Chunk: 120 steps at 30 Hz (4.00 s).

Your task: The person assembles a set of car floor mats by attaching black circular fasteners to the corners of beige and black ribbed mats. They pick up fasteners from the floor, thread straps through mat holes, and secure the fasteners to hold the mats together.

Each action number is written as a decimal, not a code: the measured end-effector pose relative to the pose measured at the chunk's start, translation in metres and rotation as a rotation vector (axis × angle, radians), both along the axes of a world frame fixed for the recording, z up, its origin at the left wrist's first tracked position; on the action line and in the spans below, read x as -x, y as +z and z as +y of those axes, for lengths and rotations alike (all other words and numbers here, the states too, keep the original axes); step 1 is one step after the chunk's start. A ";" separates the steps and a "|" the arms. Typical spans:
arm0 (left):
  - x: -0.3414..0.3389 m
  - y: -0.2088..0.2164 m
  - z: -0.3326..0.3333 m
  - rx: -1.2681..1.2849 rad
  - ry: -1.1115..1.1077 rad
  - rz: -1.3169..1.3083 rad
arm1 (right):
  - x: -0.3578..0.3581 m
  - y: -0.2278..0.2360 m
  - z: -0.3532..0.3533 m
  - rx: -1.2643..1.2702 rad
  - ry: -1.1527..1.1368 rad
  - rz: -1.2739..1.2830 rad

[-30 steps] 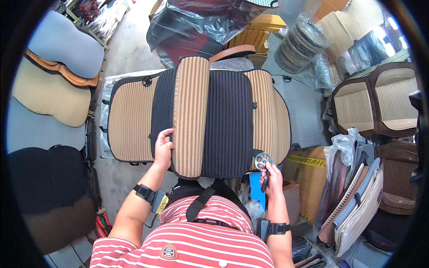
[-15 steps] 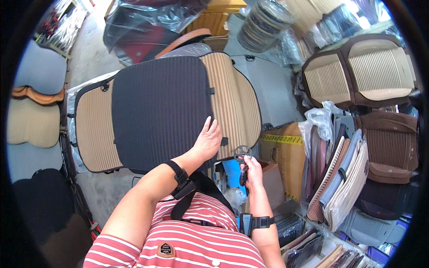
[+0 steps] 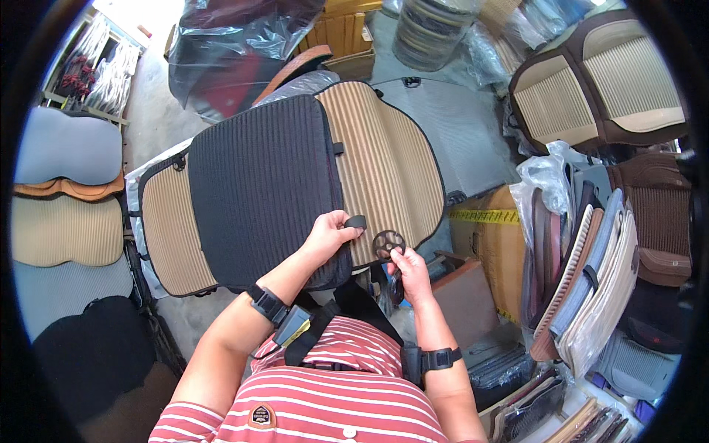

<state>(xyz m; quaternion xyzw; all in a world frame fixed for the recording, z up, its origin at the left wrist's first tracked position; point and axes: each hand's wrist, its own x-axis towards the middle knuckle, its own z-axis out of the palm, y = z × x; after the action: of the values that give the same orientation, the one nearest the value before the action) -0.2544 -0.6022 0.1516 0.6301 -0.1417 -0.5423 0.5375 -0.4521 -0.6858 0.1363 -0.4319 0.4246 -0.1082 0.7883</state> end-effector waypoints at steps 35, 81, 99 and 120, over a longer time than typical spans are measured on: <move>-0.008 0.056 0.006 0.023 -0.266 0.035 | -0.044 0.084 -0.030 0.778 0.586 0.202; -0.035 0.080 0.034 -0.074 -0.281 0.134 | -0.100 0.071 0.005 1.164 0.475 0.016; 0.004 0.063 0.046 -0.138 -0.133 -0.811 | -0.102 0.066 0.018 -0.194 -0.145 0.072; 0.021 0.072 0.055 0.332 -0.338 -0.390 | -0.083 0.061 0.017 0.237 -0.214 -0.006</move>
<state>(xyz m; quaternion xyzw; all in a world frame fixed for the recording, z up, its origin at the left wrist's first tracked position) -0.2758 -0.5467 0.2233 0.5932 -0.4316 -0.4624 0.4979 -0.3692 -0.6692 0.1974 -0.4740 0.4501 -0.2423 0.7170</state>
